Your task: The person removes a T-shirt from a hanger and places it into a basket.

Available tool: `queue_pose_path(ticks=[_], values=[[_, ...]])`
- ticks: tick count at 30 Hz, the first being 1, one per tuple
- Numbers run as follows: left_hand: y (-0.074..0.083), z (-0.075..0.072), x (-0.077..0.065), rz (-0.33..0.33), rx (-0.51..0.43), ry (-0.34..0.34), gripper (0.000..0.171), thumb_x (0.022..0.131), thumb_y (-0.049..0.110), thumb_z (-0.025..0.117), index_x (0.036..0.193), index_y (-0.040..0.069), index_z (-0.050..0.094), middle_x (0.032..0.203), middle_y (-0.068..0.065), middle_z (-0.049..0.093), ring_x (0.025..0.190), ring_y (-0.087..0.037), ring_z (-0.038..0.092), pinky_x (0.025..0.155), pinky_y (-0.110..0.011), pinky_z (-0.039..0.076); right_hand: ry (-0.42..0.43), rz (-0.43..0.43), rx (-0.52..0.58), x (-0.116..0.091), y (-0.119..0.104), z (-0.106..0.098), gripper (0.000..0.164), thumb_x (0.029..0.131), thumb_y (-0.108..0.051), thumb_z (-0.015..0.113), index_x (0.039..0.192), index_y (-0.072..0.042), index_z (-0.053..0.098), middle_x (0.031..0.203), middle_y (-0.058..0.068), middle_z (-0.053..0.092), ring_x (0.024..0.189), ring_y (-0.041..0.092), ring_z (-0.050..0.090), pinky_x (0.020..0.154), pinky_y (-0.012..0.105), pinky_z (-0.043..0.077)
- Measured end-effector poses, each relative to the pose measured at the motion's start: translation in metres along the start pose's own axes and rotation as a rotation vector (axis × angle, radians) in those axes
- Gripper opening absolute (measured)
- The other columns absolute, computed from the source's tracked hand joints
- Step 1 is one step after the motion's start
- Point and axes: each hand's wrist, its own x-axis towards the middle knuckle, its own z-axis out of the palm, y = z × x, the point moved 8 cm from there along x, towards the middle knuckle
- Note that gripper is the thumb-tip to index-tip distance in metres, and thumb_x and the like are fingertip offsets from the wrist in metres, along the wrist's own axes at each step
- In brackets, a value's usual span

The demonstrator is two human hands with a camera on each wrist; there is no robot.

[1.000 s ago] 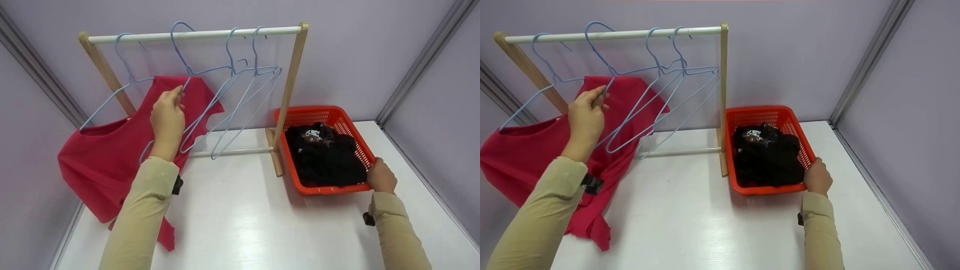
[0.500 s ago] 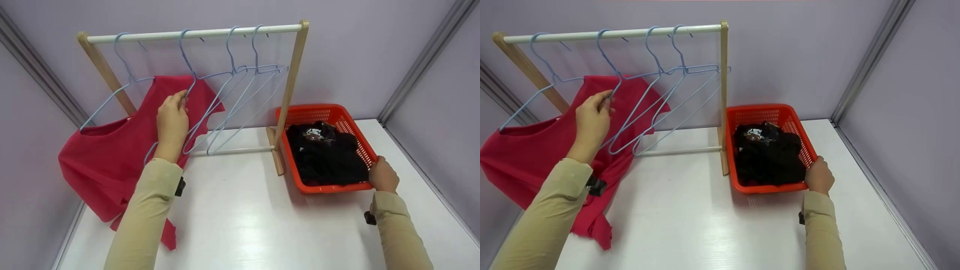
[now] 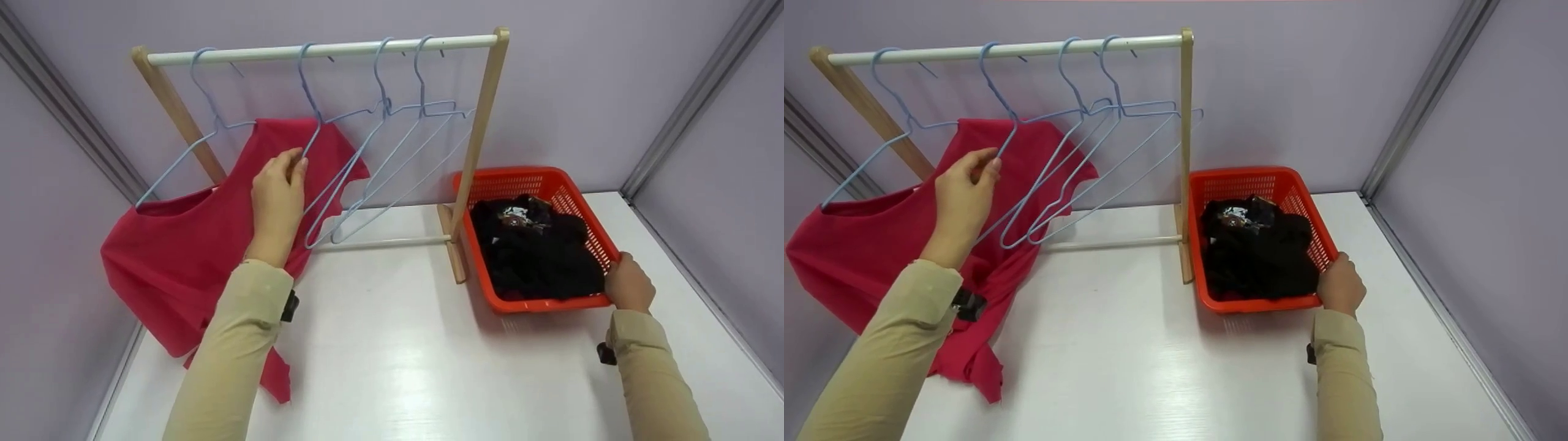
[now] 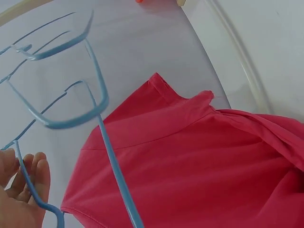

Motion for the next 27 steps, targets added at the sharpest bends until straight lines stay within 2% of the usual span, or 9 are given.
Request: queue_pose_path(ticks=[5,9,17,23,27], values=[[-0.005,-0.017,-0.001,0.016,0.047,0.067,0.033,0.097,0.024,0.052,0.123,0.005,0.061,0.125,-0.013,0.056,0.114,-0.025,0.055,0.1,-0.035,0.047,-0.007,0.006,0.004,0.001,0.0,0.002,0.041,0.1,-0.015,0.03,0.13,0.013,0.035,0.115,0.038,0.051,0.101,0.053,0.054,0.077,0.058,0.045],[-0.01,-0.036,0.0,0.021,0.065,0.12,0.034,0.097,0.024,0.051,0.121,0.002,0.061,0.126,-0.015,0.056,0.119,-0.028,0.051,0.104,-0.037,0.044,-0.007,0.013,0.002,0.001,0.001,0.001,0.041,0.1,-0.014,0.03,0.131,0.013,0.035,0.116,0.038,0.051,0.101,0.053,0.054,0.077,0.059,0.045],[-0.022,-0.077,0.001,0.042,0.199,0.25,0.03,0.098,0.019,0.049,0.116,0.0,0.063,0.12,-0.017,0.06,0.113,-0.033,0.055,0.093,-0.045,0.047,0.008,0.017,-0.003,0.0,0.003,0.002,0.042,0.1,-0.015,0.03,0.132,0.012,0.034,0.117,0.038,0.05,0.102,0.054,0.054,0.077,0.06,0.045],[-0.046,-0.111,-0.003,-0.002,0.281,0.332,0.033,0.098,0.019,0.048,0.125,0.002,0.057,0.126,-0.019,0.056,0.12,-0.035,0.049,0.104,-0.047,0.038,0.007,0.015,0.005,0.0,0.002,0.001,0.042,0.1,-0.015,0.03,0.131,0.013,0.035,0.116,0.038,0.051,0.102,0.054,0.053,0.078,0.059,0.045],[-0.067,-0.126,-0.006,-0.066,0.331,0.327,0.038,0.099,0.021,0.047,0.132,0.003,0.051,0.131,-0.021,0.05,0.125,-0.036,0.043,0.109,-0.049,0.03,0.007,0.011,0.008,0.0,0.002,0.0,0.042,0.1,-0.015,0.03,0.131,0.013,0.035,0.116,0.038,0.05,0.102,0.054,0.053,0.078,0.06,0.045]])
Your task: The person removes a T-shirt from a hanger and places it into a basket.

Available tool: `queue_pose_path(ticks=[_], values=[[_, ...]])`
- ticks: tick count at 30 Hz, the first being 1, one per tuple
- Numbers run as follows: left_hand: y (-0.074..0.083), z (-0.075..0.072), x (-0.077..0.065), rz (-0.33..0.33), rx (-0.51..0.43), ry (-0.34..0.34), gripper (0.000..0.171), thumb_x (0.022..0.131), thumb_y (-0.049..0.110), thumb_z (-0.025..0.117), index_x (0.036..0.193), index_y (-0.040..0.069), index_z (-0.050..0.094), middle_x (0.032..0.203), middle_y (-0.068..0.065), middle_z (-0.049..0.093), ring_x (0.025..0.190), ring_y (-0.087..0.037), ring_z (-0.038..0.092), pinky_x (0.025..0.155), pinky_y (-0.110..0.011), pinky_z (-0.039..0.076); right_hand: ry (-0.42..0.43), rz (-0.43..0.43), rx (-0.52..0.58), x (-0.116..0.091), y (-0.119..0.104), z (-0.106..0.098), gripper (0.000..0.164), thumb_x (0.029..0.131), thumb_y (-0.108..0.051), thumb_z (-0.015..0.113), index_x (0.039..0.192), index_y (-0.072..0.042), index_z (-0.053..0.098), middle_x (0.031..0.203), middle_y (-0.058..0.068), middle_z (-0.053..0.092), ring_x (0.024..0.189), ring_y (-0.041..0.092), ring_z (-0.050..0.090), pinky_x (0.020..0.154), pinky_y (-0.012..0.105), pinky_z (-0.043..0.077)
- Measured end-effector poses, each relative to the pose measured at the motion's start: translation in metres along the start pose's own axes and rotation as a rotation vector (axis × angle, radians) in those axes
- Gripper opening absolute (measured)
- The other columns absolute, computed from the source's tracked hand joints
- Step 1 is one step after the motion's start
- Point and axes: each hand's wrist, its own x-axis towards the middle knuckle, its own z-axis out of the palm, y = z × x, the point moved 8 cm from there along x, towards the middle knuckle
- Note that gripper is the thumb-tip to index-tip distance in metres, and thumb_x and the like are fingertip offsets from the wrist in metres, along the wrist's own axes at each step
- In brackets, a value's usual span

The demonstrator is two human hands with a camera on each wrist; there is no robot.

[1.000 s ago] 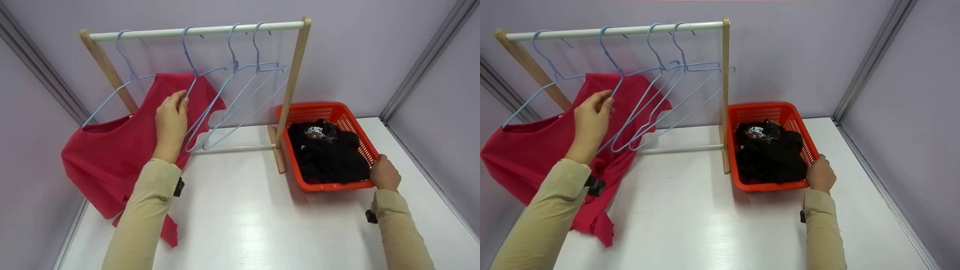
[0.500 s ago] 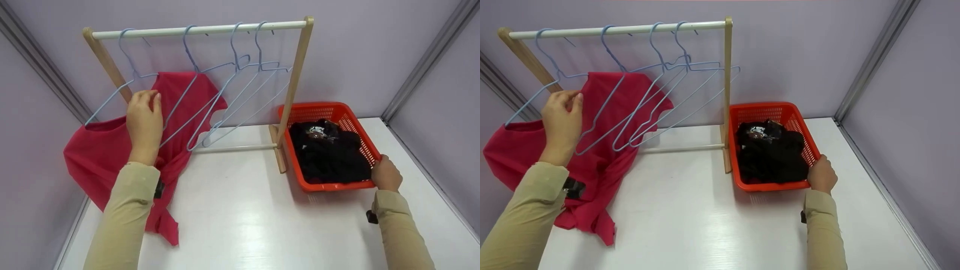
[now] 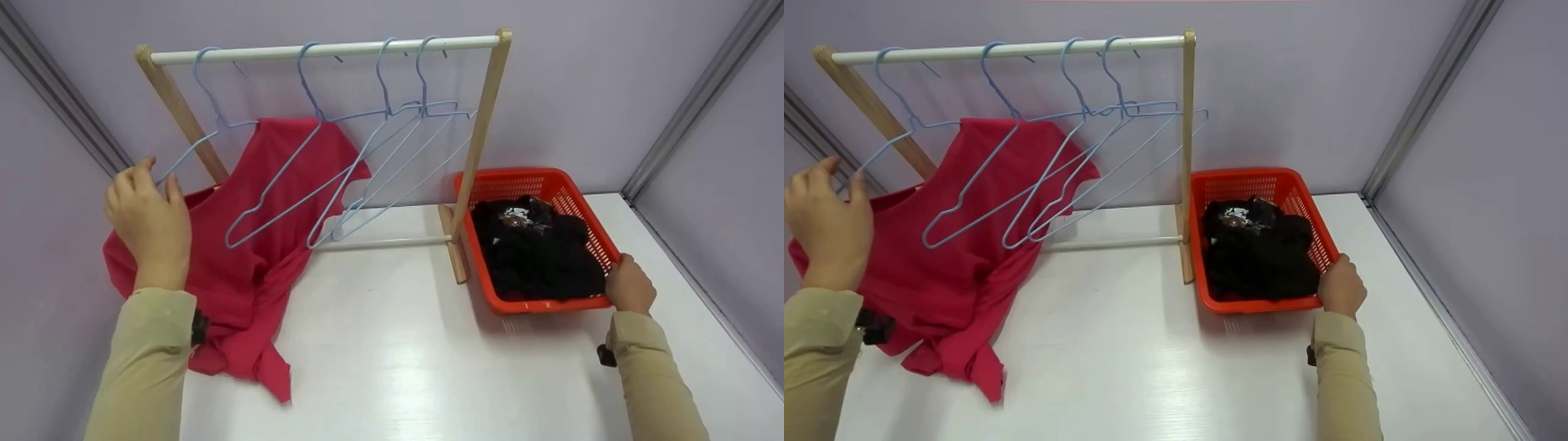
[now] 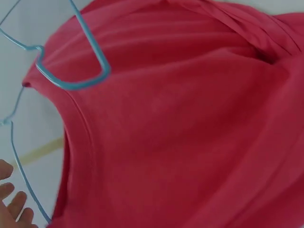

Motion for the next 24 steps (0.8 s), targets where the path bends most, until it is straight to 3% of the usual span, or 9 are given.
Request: queue_pose_path(ticks=[5,14,19,24], values=[[-0.018,0.003,-0.002,-0.045,0.01,-0.082,0.037,0.1,0.022,0.044,0.13,0.002,0.053,0.13,-0.024,0.05,0.123,-0.04,0.043,0.104,-0.053,0.032,-0.002,0.008,0.002,0.001,0.001,0.0,0.043,0.1,-0.015,0.029,0.132,0.012,0.035,0.117,0.038,0.05,0.102,0.054,0.053,0.078,0.06,0.044],[-0.013,0.014,-0.008,-0.088,0.002,-0.141,0.044,0.1,0.035,0.041,0.125,0.003,0.058,0.115,-0.021,0.055,0.105,-0.036,0.055,0.085,-0.046,0.042,0.002,0.01,-0.001,0.001,0.002,0.001,0.042,0.1,-0.015,0.03,0.132,0.012,0.035,0.117,0.038,0.051,0.102,0.054,0.053,0.079,0.06,0.045],[-0.007,0.016,-0.01,-0.088,-0.01,-0.102,0.041,0.1,0.037,0.041,0.124,0.009,0.06,0.111,-0.018,0.059,0.098,-0.034,0.057,0.074,-0.034,0.036,0.018,0.006,0.007,0.001,0.001,0.001,0.042,0.1,-0.015,0.03,0.132,0.011,0.036,0.12,0.038,0.05,0.104,0.054,0.053,0.081,0.061,0.044],[-0.001,0.016,-0.012,-0.078,-0.033,-0.057,0.04,0.1,0.036,0.042,0.12,0.007,0.063,0.111,-0.017,0.061,0.098,-0.035,0.058,0.076,-0.037,0.038,0.014,0.013,0.004,0.002,0.002,0.002,0.042,0.1,-0.015,0.029,0.132,0.011,0.036,0.119,0.038,0.05,0.104,0.054,0.054,0.08,0.06,0.045]])
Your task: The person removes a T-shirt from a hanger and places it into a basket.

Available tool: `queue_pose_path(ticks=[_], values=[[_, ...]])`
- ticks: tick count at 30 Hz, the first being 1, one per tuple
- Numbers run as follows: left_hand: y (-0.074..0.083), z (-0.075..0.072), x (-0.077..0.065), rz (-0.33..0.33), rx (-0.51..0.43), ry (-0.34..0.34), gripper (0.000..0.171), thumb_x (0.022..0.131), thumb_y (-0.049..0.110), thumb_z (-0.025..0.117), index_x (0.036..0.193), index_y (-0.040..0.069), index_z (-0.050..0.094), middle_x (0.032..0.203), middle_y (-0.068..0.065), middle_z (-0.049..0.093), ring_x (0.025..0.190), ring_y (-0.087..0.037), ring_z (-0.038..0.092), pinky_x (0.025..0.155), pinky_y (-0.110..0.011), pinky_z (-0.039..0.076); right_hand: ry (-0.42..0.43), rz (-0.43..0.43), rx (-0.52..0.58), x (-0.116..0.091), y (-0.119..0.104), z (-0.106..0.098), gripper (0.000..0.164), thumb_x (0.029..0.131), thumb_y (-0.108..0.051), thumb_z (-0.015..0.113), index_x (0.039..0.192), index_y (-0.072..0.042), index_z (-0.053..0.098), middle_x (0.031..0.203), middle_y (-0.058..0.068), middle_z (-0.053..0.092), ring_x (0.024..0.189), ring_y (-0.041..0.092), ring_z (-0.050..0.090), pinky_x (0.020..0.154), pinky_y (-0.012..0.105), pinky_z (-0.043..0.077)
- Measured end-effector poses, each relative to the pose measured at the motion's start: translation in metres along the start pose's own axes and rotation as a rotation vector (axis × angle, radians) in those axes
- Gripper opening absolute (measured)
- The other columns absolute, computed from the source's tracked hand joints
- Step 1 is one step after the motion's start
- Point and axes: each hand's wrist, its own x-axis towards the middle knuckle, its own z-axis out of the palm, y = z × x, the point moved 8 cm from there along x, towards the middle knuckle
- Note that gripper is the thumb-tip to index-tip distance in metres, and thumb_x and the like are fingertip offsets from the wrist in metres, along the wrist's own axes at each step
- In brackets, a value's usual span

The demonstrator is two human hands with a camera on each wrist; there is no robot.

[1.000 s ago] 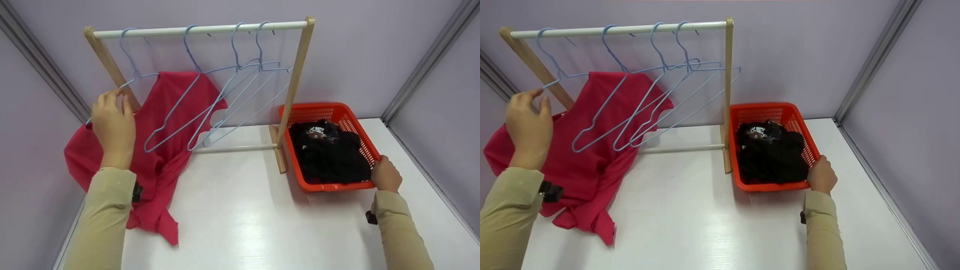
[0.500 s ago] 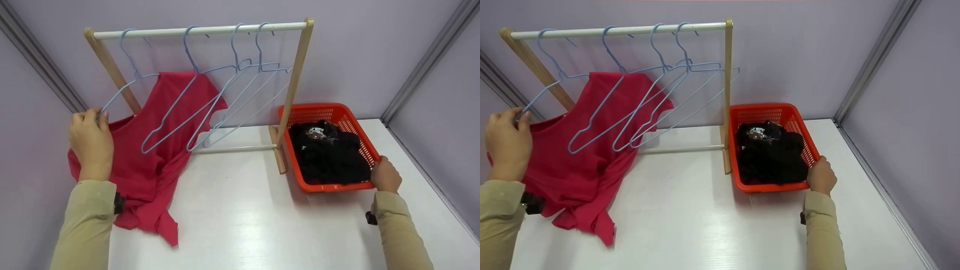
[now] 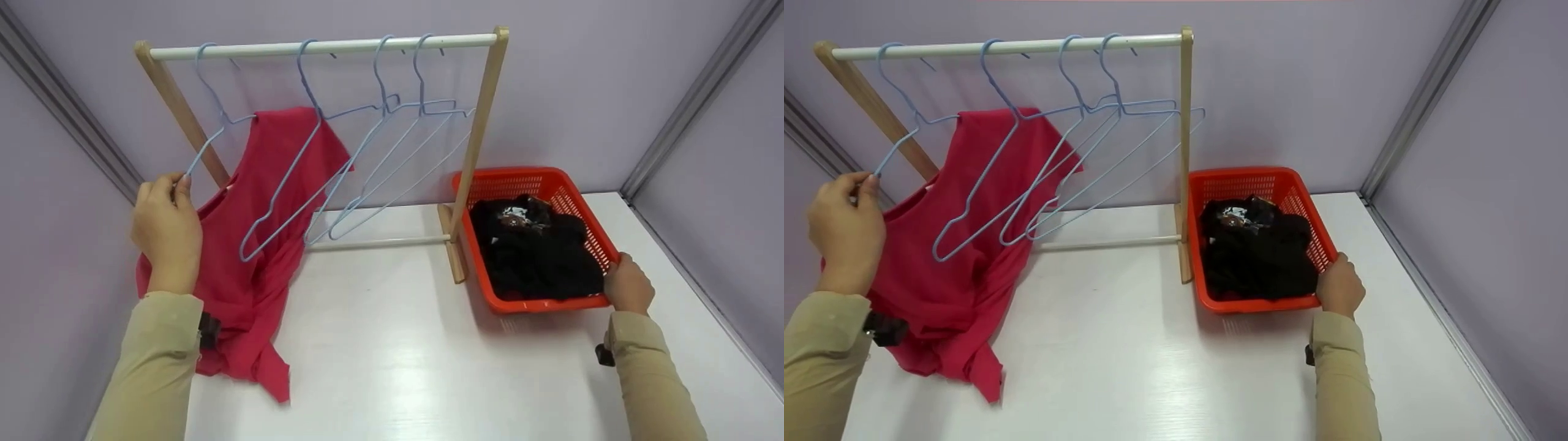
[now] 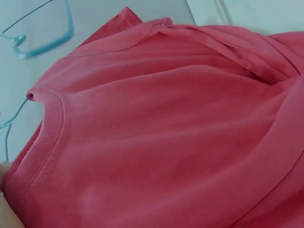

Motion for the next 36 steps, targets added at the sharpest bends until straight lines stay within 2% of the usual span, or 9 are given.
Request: queue_pose_path(ticks=[9,16,23,27,31,36], values=[[0.0,0.001,-0.002,-0.011,-0.012,0.019,0.043,0.1,0.038,0.041,0.119,0.007,0.063,0.109,-0.017,0.06,0.095,-0.033,0.056,0.076,-0.035,0.037,-0.005,0.001,0.005,0.001,0.0,0.001,0.042,0.1,-0.016,0.03,0.132,0.011,0.036,0.119,0.038,0.05,0.104,0.053,0.053,0.08,0.06,0.044],[-0.001,0.0,-0.004,0.005,-0.03,0.069,0.042,0.1,0.038,0.042,0.116,0.007,0.065,0.107,-0.016,0.06,0.093,-0.033,0.057,0.072,-0.034,0.037,-0.004,-0.005,0.014,-0.001,0.0,0.0,0.042,0.1,-0.016,0.03,0.131,0.011,0.037,0.117,0.038,0.051,0.103,0.054,0.053,0.079,0.06,0.044],[-0.005,-0.006,-0.006,-0.018,-0.06,0.119,0.043,0.099,0.038,0.042,0.114,0.005,0.064,0.105,-0.016,0.059,0.092,-0.029,0.057,0.07,-0.029,0.034,0.029,-0.02,0.006,-0.003,-0.003,-0.002,0.041,0.099,-0.014,0.031,0.13,0.011,0.039,0.116,0.038,0.052,0.101,0.054,0.054,0.078,0.061,0.045],[-0.006,-0.01,-0.007,-0.027,-0.096,0.163,0.041,0.099,0.036,0.044,0.112,0.004,0.065,0.104,-0.015,0.059,0.086,-0.018,0.053,0.071,-0.027,0.033,0.024,-0.016,0.0,-0.002,-0.001,-0.001,0.04,0.099,-0.014,0.031,0.13,0.011,0.038,0.117,0.039,0.052,0.102,0.055,0.054,0.078,0.061,0.045],[-0.009,-0.012,-0.01,-0.031,-0.133,0.195,0.04,0.098,0.035,0.046,0.109,0.002,0.066,0.103,-0.016,0.059,0.079,-0.003,0.042,0.071,-0.026,0.033,0.007,-0.007,0.0,-0.002,0.0,-0.002,0.041,0.1,-0.014,0.031,0.131,0.011,0.037,0.117,0.039,0.051,0.102,0.055,0.053,0.078,0.06,0.045],[-0.011,-0.014,-0.012,-0.023,-0.15,0.209,0.04,0.098,0.034,0.048,0.108,0.0,0.066,0.102,-0.018,0.059,0.077,0.002,0.037,0.071,-0.025,0.032,-0.003,0.002,-0.005,-0.001,0.0,-0.002,0.042,0.1,-0.015,0.031,0.132,0.011,0.037,0.117,0.038,0.051,0.103,0.054,0.053,0.079,0.06,0.045]])
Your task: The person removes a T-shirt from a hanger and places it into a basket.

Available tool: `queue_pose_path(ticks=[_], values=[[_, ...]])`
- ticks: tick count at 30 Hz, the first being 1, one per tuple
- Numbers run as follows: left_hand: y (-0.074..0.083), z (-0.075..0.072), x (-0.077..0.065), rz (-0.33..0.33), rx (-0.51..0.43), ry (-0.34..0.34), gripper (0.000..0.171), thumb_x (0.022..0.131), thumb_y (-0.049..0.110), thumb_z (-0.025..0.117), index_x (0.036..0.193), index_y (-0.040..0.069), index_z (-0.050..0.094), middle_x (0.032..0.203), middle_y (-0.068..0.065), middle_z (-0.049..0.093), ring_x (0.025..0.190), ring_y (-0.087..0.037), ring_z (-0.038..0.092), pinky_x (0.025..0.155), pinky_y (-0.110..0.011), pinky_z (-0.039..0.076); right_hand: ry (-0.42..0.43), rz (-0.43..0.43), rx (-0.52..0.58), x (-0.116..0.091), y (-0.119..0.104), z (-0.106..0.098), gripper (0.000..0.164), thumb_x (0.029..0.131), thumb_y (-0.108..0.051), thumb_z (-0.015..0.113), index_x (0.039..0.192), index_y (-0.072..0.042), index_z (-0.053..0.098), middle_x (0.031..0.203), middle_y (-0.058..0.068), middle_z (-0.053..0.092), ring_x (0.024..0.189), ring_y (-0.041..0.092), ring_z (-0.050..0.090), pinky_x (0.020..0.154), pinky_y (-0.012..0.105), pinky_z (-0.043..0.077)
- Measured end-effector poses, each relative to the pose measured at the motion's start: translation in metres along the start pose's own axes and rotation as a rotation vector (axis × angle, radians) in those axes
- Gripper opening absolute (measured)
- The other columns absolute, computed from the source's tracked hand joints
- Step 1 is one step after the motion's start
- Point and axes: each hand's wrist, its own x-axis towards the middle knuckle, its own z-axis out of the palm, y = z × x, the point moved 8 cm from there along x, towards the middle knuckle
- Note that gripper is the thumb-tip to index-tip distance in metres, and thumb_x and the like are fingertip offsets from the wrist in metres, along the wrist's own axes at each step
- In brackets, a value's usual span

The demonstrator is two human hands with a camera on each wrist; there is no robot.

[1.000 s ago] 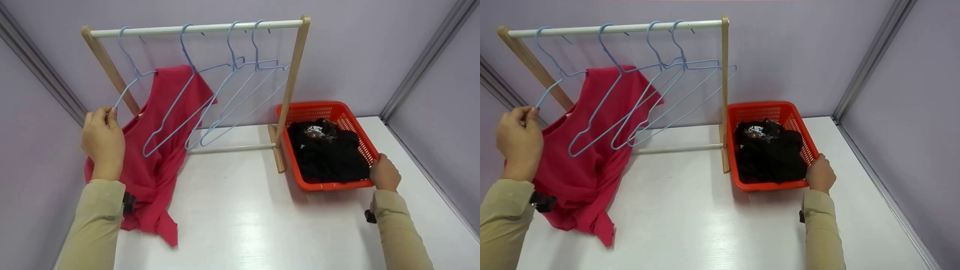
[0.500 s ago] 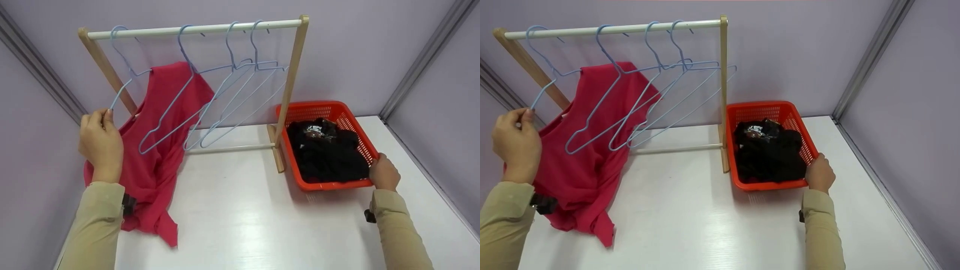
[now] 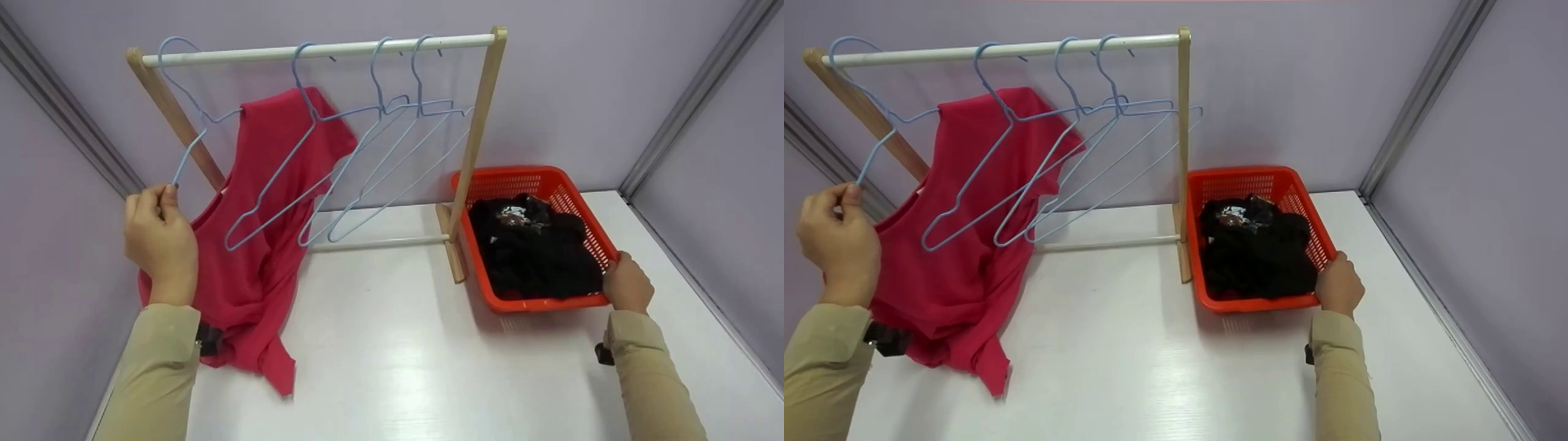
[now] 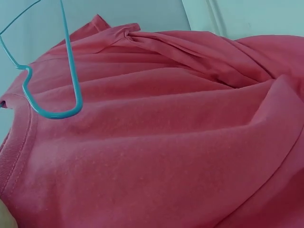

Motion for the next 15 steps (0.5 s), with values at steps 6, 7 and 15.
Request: queue_pose_path(ticks=[6,7,15], values=[[-0.0009,0.0,0.0013,-0.002,-0.003,0.012,0.043,0.097,0.038,0.047,0.108,0.001,0.066,0.101,-0.016,0.058,0.075,0.008,0.032,0.07,-0.023,0.031,0.009,-0.012,0.001,0.0008,0.0013,0.0003,0.041,0.1,-0.015,0.031,0.131,0.011,0.037,0.116,0.039,0.051,0.102,0.055,0.053,0.078,0.06,0.045],[-0.0011,0.0,0.0016,-0.001,-0.004,0.015,0.043,0.097,0.038,0.046,0.108,0.001,0.066,0.1,-0.015,0.058,0.074,0.008,0.032,0.07,-0.023,0.031,0.013,-0.014,0.002,0.0009,0.0009,0.0002,0.041,0.1,-0.015,0.031,0.13,0.012,0.037,0.116,0.039,0.051,0.102,0.055,0.053,0.078,0.06,0.045],[-0.0051,-0.0019,0.0054,-0.035,-0.012,0.048,0.044,0.096,0.04,0.047,0.106,0.002,0.067,0.08,0.024,0.033,0.071,0.015,0.029,0.068,-0.021,0.028,0.033,-0.023,0.006,-0.0013,-0.0026,-0.0012,0.041,0.1,-0.015,0.031,0.13,0.012,0.038,0.115,0.038,0.053,0.1,0.053,0.055,0.078,0.06,0.046]])
